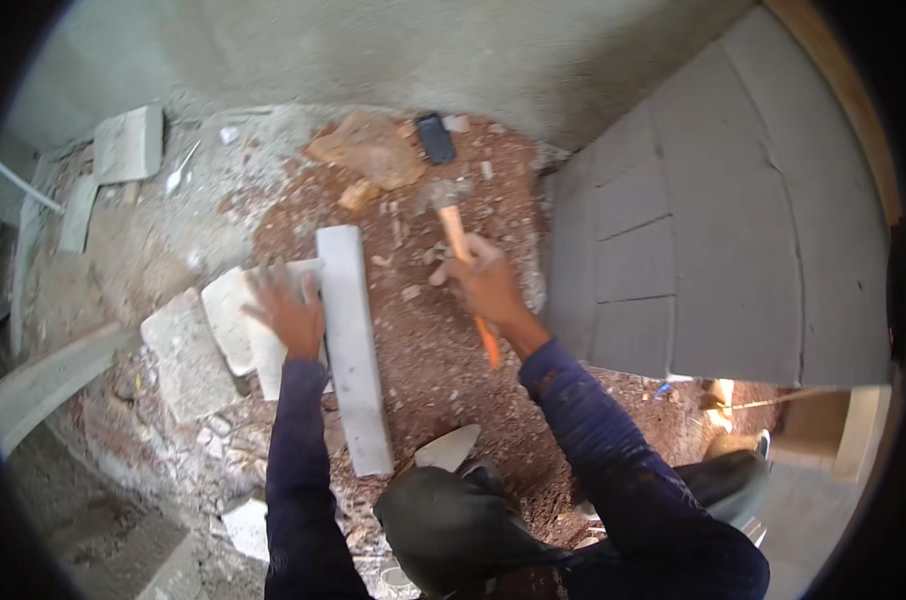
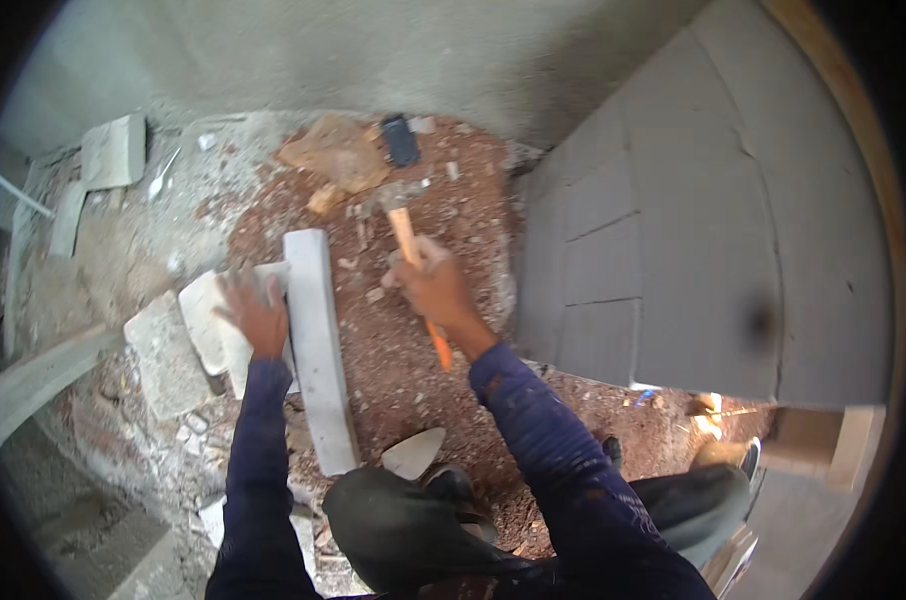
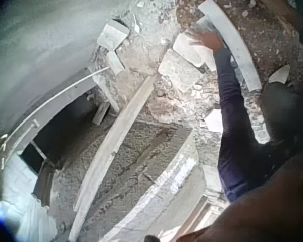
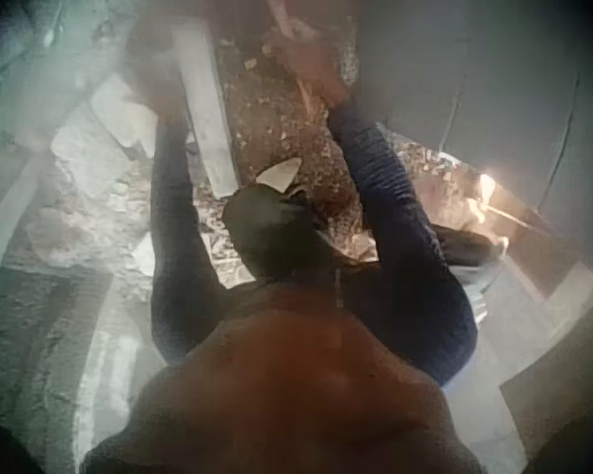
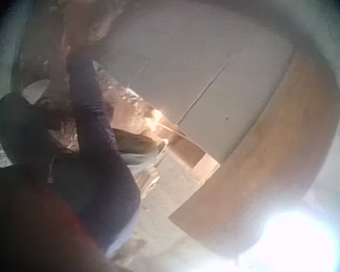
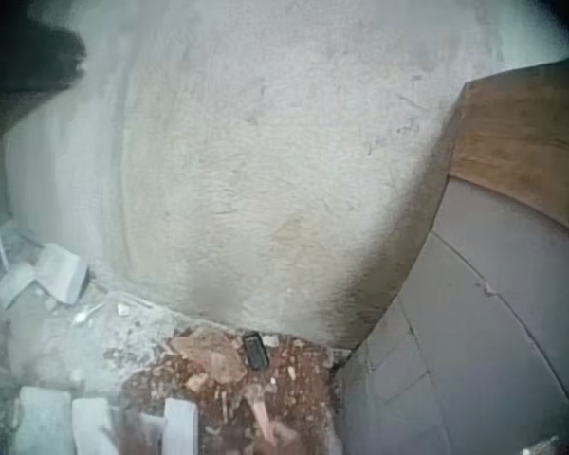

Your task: The person is securing white masonry blocks using nails and a hammer within a concrete structure, then handling a large stone or concrete slab.

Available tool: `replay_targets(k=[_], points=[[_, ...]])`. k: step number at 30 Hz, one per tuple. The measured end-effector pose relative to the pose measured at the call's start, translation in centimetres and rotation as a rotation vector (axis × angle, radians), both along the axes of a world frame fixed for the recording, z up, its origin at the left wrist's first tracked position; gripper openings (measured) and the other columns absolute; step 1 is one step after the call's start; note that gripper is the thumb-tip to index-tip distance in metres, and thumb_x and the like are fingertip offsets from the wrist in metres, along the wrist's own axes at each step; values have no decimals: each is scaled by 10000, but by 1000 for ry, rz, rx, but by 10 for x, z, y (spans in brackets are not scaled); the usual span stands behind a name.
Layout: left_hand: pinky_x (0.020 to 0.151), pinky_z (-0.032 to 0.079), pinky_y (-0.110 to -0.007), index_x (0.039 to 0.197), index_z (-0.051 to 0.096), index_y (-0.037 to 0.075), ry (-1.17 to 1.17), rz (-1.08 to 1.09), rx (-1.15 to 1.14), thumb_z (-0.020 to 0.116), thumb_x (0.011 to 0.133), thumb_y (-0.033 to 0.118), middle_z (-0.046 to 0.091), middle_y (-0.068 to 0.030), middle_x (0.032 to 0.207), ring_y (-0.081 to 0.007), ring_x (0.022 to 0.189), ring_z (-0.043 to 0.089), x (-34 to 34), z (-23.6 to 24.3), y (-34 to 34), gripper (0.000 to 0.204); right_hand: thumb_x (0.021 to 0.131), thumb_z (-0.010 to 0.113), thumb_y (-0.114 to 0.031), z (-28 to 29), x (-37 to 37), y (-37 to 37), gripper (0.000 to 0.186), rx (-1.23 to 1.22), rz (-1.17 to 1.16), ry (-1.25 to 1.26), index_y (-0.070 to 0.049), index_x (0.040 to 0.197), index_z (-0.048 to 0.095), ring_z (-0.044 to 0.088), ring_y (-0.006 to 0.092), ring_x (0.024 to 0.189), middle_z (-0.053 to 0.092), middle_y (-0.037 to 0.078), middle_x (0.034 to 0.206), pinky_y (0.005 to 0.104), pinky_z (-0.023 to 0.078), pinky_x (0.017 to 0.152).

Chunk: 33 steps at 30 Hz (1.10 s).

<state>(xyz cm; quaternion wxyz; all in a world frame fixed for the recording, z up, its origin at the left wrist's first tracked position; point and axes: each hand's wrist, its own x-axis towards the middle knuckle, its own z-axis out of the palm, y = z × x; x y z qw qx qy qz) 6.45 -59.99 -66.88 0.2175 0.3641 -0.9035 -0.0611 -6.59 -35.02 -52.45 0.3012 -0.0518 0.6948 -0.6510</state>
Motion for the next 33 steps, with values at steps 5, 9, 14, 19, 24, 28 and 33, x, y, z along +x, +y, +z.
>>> replay_targets(k=[5,9,14,19,24,28,33], points=[[1171,57,-676,1473,458,139,-372,0,-193,414,1010,466,365,-101,1573,-356,1515,172,14,-32,-45,569,892,627,-122,-21,13,5,161,176,20,-8,-32,1026,625,499,52,528,682,43,765,251,375,474],[1156,52,-704,1481,451,140,-411,-57,-140,418,1001,466,351,-108,1585,-365,1523,138,-5,-25,-19,582,896,621,-112,-35,0,11,167,265,21,-60,-25,1038,631,523,47,576,695,47,784,237,392,517],[1092,74,-769,1452,478,131,-494,-64,-48,400,997,441,316,-115,1598,-394,1525,91,-12,-21,-16,556,923,585,-35,-44,-35,4,100,165,-20,-88,-35,1023,579,454,32,468,685,49,779,223,337,411],[1078,68,-783,1473,435,98,-636,-79,33,384,1003,430,276,-143,1610,-410,1525,64,-10,-8,-13,578,927,592,-74,-33,-63,1,86,176,-104,-162,-18,992,594,451,30,515,649,21,742,228,331,456],[1089,53,-778,1499,363,104,-666,-14,68,405,991,439,250,-146,1613,-427,1521,58,-18,-13,-16,610,920,599,-110,-8,-90,16,99,193,-146,-293,-16,935,626,474,62,575,609,-14,681,253,392,572],[1109,31,-761,1519,342,132,-758,34,103,393,994,451,235,-141,1622,-411,1525,48,-13,-16,-23,616,923,592,-107,35,-102,36,98,272,-133,-275,-16,932,625,566,75,660,658,14,771,241,422,612],[1064,9,-812,1516,376,97,-1081,-23,57,406,992,516,182,-157,1647,-403,1525,61,9,-34,-30,672,924,643,-111,62,-135,44,223,176,-58,-345,-5,1120,642,626,72,709,668,23,793,202,491,643]])
